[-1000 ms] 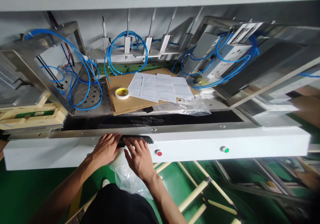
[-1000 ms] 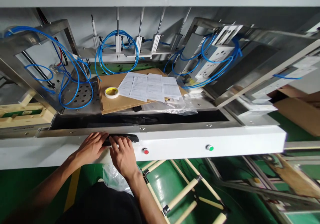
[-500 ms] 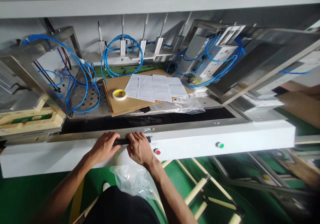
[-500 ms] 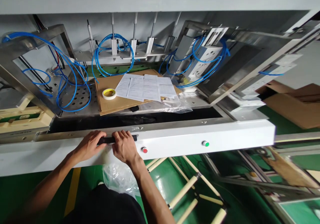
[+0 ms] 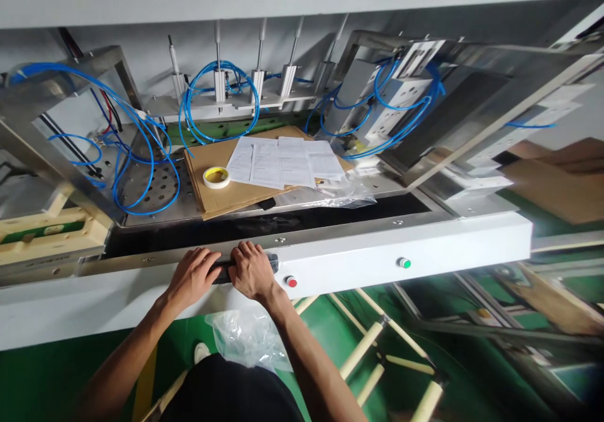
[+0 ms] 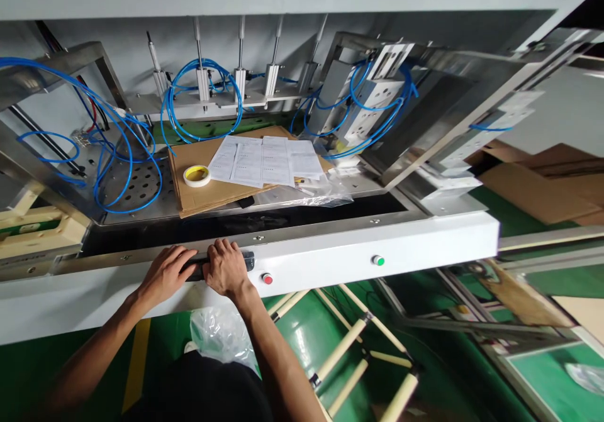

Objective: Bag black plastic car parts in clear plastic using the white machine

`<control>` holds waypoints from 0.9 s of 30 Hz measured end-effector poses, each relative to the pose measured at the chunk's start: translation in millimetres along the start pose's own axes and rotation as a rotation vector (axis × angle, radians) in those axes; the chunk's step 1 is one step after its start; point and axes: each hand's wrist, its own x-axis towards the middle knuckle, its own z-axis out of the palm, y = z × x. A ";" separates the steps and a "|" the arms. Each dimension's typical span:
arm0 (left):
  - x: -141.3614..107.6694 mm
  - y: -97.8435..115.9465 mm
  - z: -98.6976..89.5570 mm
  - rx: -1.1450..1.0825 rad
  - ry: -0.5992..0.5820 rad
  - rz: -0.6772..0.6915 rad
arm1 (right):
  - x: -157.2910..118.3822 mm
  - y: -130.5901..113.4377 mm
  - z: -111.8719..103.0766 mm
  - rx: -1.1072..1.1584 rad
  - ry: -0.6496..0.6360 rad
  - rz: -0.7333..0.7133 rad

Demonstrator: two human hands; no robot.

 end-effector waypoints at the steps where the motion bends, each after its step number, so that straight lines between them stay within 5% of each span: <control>1: -4.1 1.1 0.9 0.014 0.010 0.015 | -1.2 0.1 1.4 0.007 0.016 -0.001; 8: -21.3 1.1 7.7 0.171 -0.081 0.065 | -17.8 -4.8 3.8 0.043 0.234 0.056; 12: -14.5 0.7 -4.2 0.048 -0.089 0.047 | -57.8 -27.4 20.3 0.252 0.561 0.137; 14: -13.5 5.5 -16.8 -0.102 -0.122 -0.033 | -80.1 -41.2 32.1 0.501 0.706 0.303; 18: -28.1 27.3 -36.6 -0.687 -0.347 -0.415 | -101.3 -56.0 40.0 1.148 0.687 0.710; 23: -70.9 63.3 -24.7 -1.434 -0.577 -0.712 | -95.1 -48.4 2.4 1.885 0.710 0.724; 27: -106.0 83.1 -10.3 -1.610 -0.700 -0.794 | -106.4 -45.9 -30.9 2.000 0.736 0.802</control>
